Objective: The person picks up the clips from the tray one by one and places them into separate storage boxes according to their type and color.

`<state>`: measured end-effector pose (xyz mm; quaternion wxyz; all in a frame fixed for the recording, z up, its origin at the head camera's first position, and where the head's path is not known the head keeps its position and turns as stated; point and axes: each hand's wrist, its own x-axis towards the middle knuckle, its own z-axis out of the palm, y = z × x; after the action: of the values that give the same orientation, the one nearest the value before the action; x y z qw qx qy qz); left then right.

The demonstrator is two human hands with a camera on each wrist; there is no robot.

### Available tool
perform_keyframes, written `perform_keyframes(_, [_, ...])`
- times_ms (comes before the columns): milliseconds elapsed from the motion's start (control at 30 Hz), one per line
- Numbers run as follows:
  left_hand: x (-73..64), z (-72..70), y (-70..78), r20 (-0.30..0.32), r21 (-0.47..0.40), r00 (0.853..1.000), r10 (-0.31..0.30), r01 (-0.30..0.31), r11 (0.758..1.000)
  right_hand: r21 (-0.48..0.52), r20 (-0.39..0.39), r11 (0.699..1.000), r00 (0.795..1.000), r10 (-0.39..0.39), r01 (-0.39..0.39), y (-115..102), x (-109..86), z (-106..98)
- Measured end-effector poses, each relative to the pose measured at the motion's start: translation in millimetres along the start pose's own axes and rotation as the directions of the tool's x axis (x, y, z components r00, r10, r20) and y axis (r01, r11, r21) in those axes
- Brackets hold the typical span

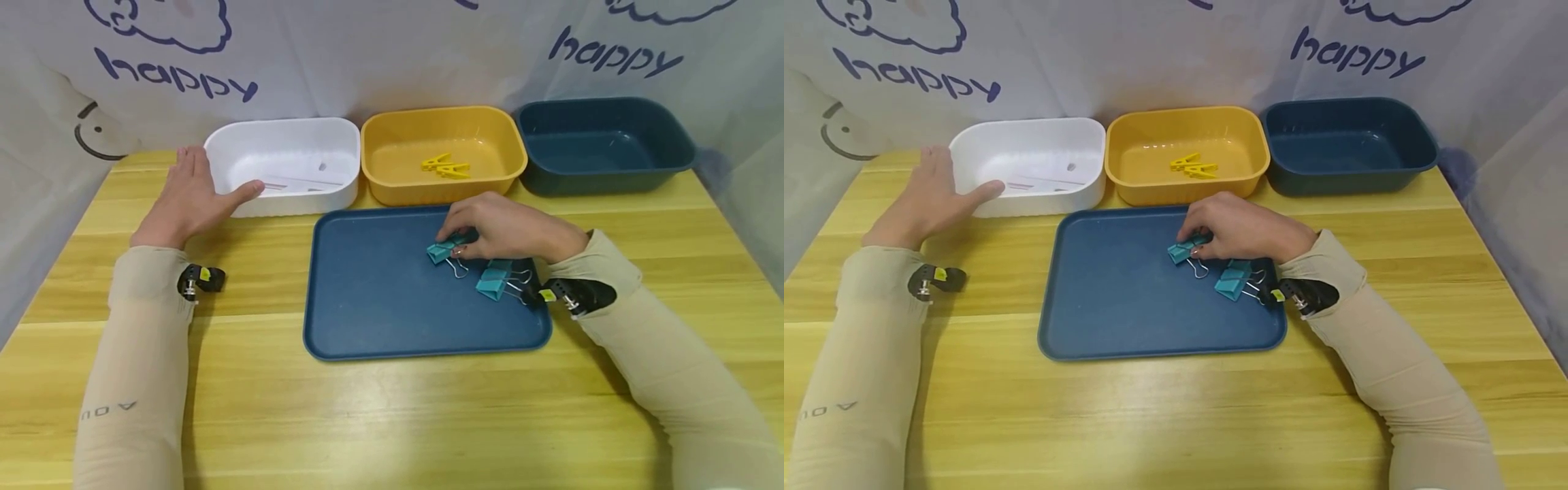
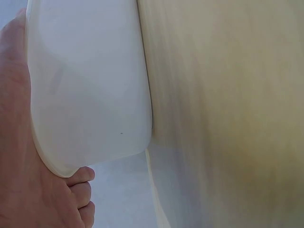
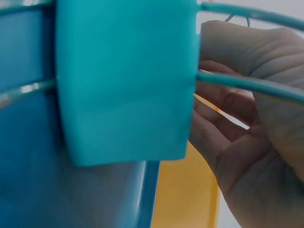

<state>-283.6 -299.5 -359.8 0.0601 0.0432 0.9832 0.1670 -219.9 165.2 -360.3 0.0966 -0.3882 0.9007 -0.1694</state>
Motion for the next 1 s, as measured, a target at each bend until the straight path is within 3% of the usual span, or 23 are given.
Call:
perform_keyframes(700, [-2.8,0.0,1.7,0.003,0.016,1.000,-0.005,0.005,1.000,-0.035,-0.062,0.999,0.998,0.027,-0.029,-3.5,-7.4,-12.8])
perform_keyframes(1000, [-1.9,0.6,0.1,0.005,0.029,1.000,-0.003,0.003,1.000,-0.052,-0.114,0.995,0.991,0.076,-0.083,-3.1,-14.2,-23.9])
